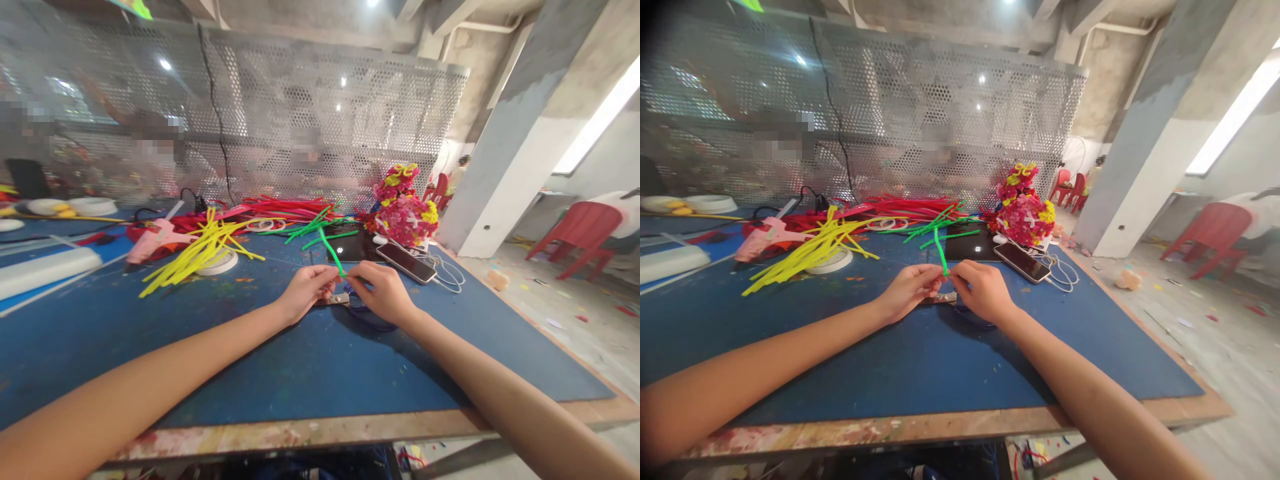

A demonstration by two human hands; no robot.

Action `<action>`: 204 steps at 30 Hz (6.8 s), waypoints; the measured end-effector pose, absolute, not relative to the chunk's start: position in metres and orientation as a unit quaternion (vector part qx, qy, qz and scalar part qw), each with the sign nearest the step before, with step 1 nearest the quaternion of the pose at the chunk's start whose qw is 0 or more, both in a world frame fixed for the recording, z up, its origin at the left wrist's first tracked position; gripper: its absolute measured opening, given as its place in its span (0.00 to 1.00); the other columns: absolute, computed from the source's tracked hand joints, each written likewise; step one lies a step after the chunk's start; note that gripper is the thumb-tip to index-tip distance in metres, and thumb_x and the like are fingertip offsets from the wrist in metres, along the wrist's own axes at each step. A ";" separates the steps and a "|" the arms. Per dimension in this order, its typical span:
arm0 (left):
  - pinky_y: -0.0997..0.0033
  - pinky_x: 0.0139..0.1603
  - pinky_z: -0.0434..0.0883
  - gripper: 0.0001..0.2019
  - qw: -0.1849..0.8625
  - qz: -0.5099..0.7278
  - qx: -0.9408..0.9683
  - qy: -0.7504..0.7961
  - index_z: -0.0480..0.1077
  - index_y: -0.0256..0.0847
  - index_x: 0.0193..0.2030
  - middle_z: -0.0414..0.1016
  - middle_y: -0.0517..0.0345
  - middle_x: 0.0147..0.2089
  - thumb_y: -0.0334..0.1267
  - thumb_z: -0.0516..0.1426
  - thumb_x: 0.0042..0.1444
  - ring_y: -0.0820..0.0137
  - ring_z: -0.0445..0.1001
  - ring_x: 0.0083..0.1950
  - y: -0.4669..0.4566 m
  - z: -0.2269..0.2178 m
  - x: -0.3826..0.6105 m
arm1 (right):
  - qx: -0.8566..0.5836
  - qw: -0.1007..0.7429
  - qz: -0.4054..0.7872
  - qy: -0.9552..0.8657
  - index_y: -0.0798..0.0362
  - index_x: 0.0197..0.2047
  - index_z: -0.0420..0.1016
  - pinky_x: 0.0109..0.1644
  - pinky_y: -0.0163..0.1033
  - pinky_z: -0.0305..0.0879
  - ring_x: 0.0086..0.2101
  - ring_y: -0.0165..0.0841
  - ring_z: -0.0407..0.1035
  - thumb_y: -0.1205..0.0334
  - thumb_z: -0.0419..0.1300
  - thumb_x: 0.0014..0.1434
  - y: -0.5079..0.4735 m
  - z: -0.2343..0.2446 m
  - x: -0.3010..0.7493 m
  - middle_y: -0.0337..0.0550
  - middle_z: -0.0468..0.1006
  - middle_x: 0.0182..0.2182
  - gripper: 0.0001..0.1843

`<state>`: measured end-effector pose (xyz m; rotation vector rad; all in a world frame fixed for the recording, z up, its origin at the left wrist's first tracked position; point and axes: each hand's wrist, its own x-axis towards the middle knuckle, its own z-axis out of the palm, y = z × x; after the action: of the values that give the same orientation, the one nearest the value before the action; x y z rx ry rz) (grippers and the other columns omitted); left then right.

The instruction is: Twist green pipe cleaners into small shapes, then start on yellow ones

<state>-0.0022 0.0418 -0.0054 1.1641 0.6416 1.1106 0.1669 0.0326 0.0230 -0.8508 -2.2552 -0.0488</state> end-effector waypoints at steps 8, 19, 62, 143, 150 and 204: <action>0.80 0.24 0.58 0.14 0.615 0.528 0.520 0.269 0.69 0.35 0.27 0.65 0.62 0.23 0.46 0.61 0.42 0.80 0.61 0.24 0.041 -0.004 0.000 | -0.419 0.404 0.416 -0.699 0.56 0.23 0.68 0.21 0.30 0.47 0.17 0.22 0.53 0.60 0.60 0.46 0.034 0.029 0.159 0.33 0.63 0.16 0.08; 0.80 0.24 0.57 0.13 0.569 0.536 0.539 0.313 0.69 0.34 0.27 0.67 0.62 0.24 0.44 0.60 0.45 0.80 0.61 0.23 0.044 -0.009 -0.003 | -0.408 0.383 0.267 -0.785 0.55 0.31 0.69 0.28 0.31 0.56 0.25 0.26 0.62 0.59 0.57 0.51 0.034 0.023 0.157 0.38 0.70 0.25 0.07; 0.76 0.24 0.59 0.08 0.373 0.510 0.687 0.358 0.71 0.38 0.23 0.68 0.60 0.22 0.41 0.59 0.44 0.74 0.63 0.23 0.035 0.006 -0.012 | -0.421 0.347 0.400 -0.737 0.54 0.30 0.66 0.21 0.28 0.48 0.18 0.21 0.52 0.61 0.59 0.48 0.028 0.028 0.157 0.35 0.64 0.23 0.08; 0.85 0.20 0.67 0.07 0.726 0.481 0.288 0.397 0.67 0.34 0.21 0.67 0.63 0.17 0.27 0.56 0.49 0.83 0.66 0.17 0.028 0.019 -0.003 | -0.289 0.197 -0.360 -0.865 0.56 0.32 0.68 0.33 0.37 0.51 0.29 0.32 0.57 0.69 0.46 0.60 0.018 0.029 0.148 0.43 0.68 0.27 0.11; 0.85 0.19 0.67 0.06 0.770 0.416 0.315 0.367 0.68 0.32 0.22 0.66 0.61 0.18 0.25 0.56 0.48 0.83 0.64 0.17 0.034 0.019 -0.010 | -0.236 0.223 -0.291 -0.900 0.57 0.31 0.70 0.30 0.36 0.52 0.27 0.30 0.57 0.69 0.43 0.61 0.025 0.030 0.159 0.43 0.67 0.25 0.16; 0.79 0.26 0.62 0.11 0.518 0.457 0.642 0.333 0.71 0.36 0.32 0.69 0.60 0.26 0.41 0.61 0.44 0.78 0.65 0.26 0.038 0.011 -0.014 | -0.422 0.375 0.315 -0.763 0.59 0.25 0.74 0.22 0.29 0.52 0.20 0.22 0.58 0.62 0.61 0.46 0.031 0.040 0.161 0.37 0.69 0.19 0.07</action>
<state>-0.0138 0.0383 0.0107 1.5402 0.8002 1.0974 0.1610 0.0313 0.0400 -1.0801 -1.9525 0.8071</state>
